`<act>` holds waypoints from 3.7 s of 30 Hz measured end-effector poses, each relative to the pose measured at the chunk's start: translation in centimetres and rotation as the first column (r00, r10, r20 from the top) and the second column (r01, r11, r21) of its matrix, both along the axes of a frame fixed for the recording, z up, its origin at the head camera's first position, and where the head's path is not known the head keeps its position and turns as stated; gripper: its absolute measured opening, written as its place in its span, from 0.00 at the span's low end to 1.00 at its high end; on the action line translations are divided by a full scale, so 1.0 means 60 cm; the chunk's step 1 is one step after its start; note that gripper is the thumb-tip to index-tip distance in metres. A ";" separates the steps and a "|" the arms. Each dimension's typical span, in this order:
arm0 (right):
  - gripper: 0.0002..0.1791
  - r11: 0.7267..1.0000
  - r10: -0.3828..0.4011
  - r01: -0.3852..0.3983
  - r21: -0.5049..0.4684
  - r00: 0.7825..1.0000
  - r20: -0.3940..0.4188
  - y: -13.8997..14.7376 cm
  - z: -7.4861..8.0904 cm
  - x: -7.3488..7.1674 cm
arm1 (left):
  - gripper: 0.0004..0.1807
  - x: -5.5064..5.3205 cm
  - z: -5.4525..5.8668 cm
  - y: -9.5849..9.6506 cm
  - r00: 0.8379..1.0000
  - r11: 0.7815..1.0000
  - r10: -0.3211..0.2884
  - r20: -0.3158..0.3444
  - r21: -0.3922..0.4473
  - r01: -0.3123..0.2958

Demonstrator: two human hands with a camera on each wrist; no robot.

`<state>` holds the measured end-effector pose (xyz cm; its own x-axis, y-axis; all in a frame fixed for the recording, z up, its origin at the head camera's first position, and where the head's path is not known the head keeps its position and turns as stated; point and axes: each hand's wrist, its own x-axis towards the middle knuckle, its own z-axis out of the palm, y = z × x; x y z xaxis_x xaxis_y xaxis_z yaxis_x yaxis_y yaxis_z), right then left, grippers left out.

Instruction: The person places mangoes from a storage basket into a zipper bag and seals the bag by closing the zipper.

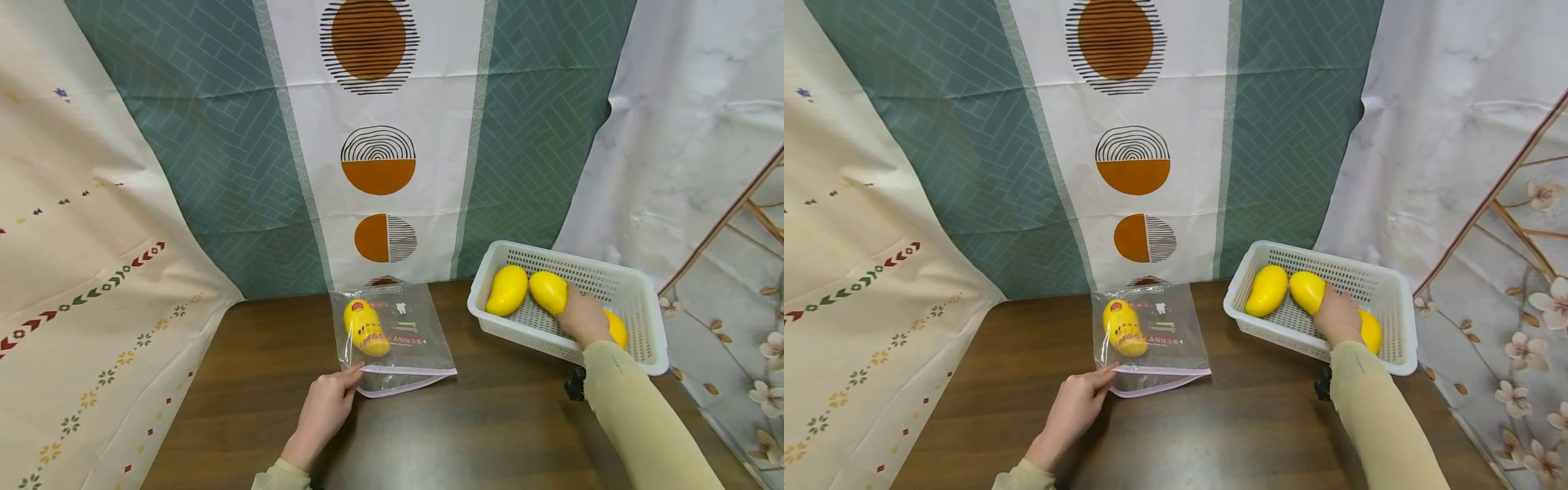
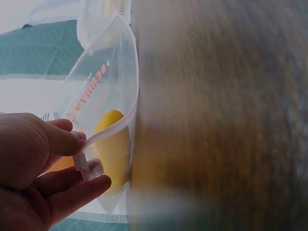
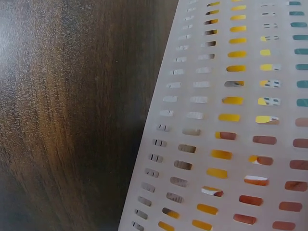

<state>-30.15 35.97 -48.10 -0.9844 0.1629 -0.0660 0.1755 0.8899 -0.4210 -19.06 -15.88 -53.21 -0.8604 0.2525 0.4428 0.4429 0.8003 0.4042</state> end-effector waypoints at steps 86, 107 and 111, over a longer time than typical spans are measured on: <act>0.50 0.996 0.061 -0.061 -0.058 0.998 -0.004 0.003 -0.014 -0.006 | 0.20 -0.001 0.000 0.012 0.999 1.000 -0.029 -0.019 -0.007 0.029; 0.48 0.996 0.071 -0.071 -0.053 0.997 0.002 0.001 0.000 -0.001 | 0.20 -0.001 0.007 0.010 0.999 1.000 -0.022 0.041 -0.010 0.023; 0.48 0.996 0.073 -0.073 -0.045 0.997 0.007 0.000 0.000 -0.001 | 0.20 0.000 0.007 0.009 0.999 1.000 -0.024 0.042 -0.009 0.024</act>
